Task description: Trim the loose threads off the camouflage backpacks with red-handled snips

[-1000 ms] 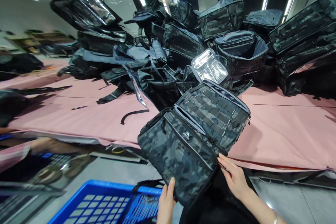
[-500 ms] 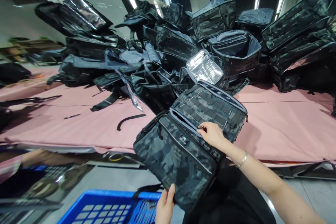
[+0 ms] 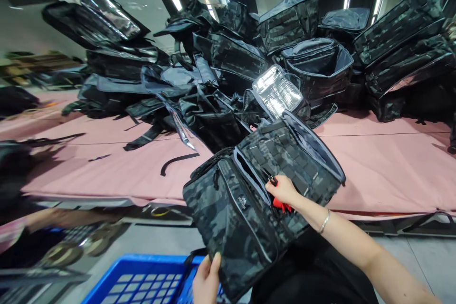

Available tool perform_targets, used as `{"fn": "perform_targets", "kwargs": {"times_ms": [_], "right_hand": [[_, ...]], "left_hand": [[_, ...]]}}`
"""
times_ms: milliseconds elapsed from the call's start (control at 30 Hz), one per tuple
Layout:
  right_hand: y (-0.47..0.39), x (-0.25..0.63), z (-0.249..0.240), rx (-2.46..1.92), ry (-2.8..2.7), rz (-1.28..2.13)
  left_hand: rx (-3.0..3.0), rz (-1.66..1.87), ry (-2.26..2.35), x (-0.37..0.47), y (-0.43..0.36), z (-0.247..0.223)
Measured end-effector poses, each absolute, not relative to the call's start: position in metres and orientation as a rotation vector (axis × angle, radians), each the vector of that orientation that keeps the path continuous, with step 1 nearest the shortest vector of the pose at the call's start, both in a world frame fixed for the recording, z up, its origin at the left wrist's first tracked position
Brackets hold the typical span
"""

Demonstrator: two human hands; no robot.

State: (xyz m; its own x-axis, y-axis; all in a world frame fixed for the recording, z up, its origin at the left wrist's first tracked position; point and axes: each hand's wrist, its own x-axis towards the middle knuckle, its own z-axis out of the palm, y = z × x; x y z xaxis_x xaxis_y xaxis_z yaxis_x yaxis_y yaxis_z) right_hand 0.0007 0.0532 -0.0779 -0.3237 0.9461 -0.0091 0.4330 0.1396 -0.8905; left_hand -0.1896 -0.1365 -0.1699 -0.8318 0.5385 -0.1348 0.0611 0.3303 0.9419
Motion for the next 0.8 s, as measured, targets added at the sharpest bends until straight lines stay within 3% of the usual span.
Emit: {"fn": "perform_targets", "kwargs": {"times_ms": [167, 233, 333, 800], "right_hand": [[0.002, 0.001, -0.107, -1.304, -1.732, 1.253], [-0.007, 0.002, -0.113, -1.289, -1.701, 1.273], [-0.009, 0.006, -0.114, -1.281, -1.675, 1.266], [-0.003, 0.018, -0.098, -1.291, -1.727, 1.089]], "left_hand": [[0.774, 1.588, 2.486, -0.183, -0.121, -0.122], [1.025, 1.646, 2.307, -0.162, -0.105, -0.102], [1.187, 1.367, 2.026, -0.127, -0.078, -0.085], [0.991, 1.359, 1.835, -0.112, -0.035, -0.103]]}}
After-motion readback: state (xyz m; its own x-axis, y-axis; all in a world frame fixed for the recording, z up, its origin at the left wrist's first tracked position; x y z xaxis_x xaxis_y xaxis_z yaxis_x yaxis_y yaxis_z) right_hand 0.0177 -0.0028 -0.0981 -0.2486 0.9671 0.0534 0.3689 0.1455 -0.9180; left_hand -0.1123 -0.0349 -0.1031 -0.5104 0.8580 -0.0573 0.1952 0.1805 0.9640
